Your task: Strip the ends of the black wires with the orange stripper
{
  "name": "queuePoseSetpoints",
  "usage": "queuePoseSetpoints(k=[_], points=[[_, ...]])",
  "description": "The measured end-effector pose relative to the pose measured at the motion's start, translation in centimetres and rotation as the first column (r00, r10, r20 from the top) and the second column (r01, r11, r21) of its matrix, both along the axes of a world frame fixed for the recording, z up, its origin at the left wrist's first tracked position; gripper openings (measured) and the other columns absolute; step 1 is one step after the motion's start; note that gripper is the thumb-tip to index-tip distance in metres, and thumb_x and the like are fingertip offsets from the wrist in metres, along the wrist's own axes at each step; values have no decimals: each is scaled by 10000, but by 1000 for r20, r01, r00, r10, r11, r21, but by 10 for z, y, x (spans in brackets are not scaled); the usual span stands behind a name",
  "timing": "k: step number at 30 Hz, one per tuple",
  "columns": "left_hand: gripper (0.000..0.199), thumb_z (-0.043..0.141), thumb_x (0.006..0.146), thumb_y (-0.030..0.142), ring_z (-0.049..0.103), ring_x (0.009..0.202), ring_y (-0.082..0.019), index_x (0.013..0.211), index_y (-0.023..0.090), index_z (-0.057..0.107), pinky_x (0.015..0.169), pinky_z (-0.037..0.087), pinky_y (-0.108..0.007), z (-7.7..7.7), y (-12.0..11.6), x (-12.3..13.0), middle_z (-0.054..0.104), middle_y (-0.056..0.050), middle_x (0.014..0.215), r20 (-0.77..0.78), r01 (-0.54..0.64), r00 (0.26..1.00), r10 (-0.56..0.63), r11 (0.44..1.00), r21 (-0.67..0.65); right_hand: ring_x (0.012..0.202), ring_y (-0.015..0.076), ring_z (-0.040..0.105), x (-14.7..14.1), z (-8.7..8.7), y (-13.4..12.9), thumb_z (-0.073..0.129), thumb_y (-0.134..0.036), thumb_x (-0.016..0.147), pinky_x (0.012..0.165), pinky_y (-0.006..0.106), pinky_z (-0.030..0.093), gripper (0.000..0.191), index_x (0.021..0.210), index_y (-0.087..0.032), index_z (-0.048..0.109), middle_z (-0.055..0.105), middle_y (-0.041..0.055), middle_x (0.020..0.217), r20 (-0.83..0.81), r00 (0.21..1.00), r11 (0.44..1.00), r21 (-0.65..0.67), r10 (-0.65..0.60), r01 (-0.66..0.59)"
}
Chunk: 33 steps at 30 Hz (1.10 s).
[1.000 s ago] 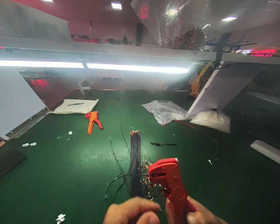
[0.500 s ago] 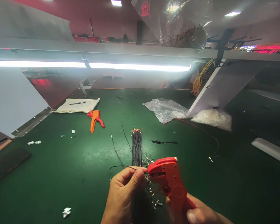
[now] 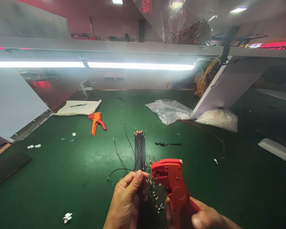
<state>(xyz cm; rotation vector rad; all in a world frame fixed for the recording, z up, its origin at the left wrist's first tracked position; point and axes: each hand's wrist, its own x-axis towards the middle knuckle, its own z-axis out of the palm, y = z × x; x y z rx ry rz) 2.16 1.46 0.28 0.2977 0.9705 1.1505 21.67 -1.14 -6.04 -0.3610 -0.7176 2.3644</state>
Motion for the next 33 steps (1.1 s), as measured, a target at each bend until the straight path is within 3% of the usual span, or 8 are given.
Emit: queuePoseSetpoints(k=[8,17,29,33], points=[[432,940,530,488,473,524,-70,685,132,751,519,364,-199,2,0,1,572,24,556,2,-54,999,54,999,-10,674,130,515,-2,4,-3,760,-212,531,588,201,332,526,1023,-36,700,604,59,768,-57,998,995,-93,19,-24],[425,935,542,484,475,538,-82,684,125,756,527,385,-212,-1,-2,3,587,11,572,-38,-59,998,58,998,-14,678,138,548,-1,3,-5,743,-225,543,600,198,360,563,1053,10,700,631,86,775,-77,997,994,-105,2,-10],[377,897,640,439,464,559,-84,655,144,663,541,404,-201,1,-9,5,560,21,597,-57,-67,996,67,998,-6,729,173,532,-1,20,-2,709,-278,540,675,253,353,479,940,-17,688,604,85,790,60,997,998,-43,57,-55],[392,908,622,441,473,554,-76,647,144,653,536,410,-187,1,-9,5,575,24,601,-110,-93,989,94,996,18,716,167,534,2,17,-2,725,-279,572,678,257,367,537,1032,-7,675,602,82,785,64,997,998,-38,45,-42]])
